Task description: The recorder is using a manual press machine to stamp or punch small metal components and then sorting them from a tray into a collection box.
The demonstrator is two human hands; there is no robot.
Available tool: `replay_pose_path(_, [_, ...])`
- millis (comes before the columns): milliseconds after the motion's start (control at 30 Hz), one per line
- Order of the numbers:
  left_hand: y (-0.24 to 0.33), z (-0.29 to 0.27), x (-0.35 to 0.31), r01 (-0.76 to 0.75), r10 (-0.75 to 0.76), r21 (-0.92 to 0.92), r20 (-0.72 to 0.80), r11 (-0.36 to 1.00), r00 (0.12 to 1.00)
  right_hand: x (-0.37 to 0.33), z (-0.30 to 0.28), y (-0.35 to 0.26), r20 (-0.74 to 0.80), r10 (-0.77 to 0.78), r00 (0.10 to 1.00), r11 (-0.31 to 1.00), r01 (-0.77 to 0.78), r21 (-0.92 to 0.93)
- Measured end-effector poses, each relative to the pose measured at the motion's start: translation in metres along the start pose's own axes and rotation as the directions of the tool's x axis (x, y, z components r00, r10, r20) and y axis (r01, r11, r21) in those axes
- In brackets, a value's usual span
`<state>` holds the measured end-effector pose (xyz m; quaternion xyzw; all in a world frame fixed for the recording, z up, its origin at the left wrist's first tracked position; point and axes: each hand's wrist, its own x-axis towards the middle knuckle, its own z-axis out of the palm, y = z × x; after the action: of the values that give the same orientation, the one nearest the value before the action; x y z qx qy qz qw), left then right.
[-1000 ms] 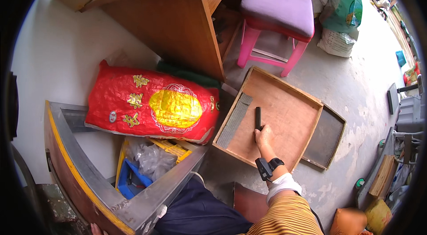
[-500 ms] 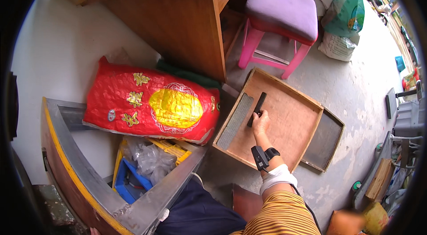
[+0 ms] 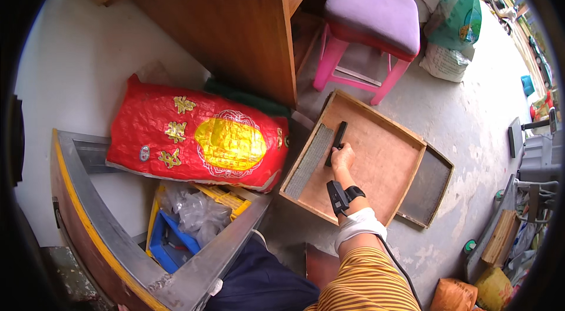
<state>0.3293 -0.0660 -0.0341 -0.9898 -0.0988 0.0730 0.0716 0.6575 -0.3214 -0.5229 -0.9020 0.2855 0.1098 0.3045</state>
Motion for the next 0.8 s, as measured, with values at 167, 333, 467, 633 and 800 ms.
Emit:
replay_pose_path(167, [0.001,0.001,-0.001,0.015,-0.015,-0.012,-0.001,1.0,1.0,0.0,-0.008,-0.006,-0.258,-0.165,0.952,0.967,0.105,-0.231])
replay_pose_path(333, [0.0,0.0,0.002,-0.003,0.003,-0.032,0.006,0.999,1.0,0.045,0.0,-0.045,0.084,-0.546,0.833,0.823,0.553,-0.129])
replay_pose_path(467, [0.002,-0.001,0.004,-0.003,0.003,-0.012,0.011,1.0,1.0,0.046,0.01,-0.062,0.319,-0.421,0.849,0.836,0.499,-0.227])
replay_pose_path(633, [0.001,-0.001,0.004,-0.017,0.017,-0.014,0.007,1.0,1.0,0.028,0.013,-0.052,0.323,-0.532,0.783,0.739,0.615,-0.275])
replay_pose_path(800, [-0.002,-0.001,0.001,-0.023,0.023,-0.021,0.01,1.0,1.0,0.027,0.016,-0.049,0.289,-0.633,0.719,0.649,0.695,-0.309])
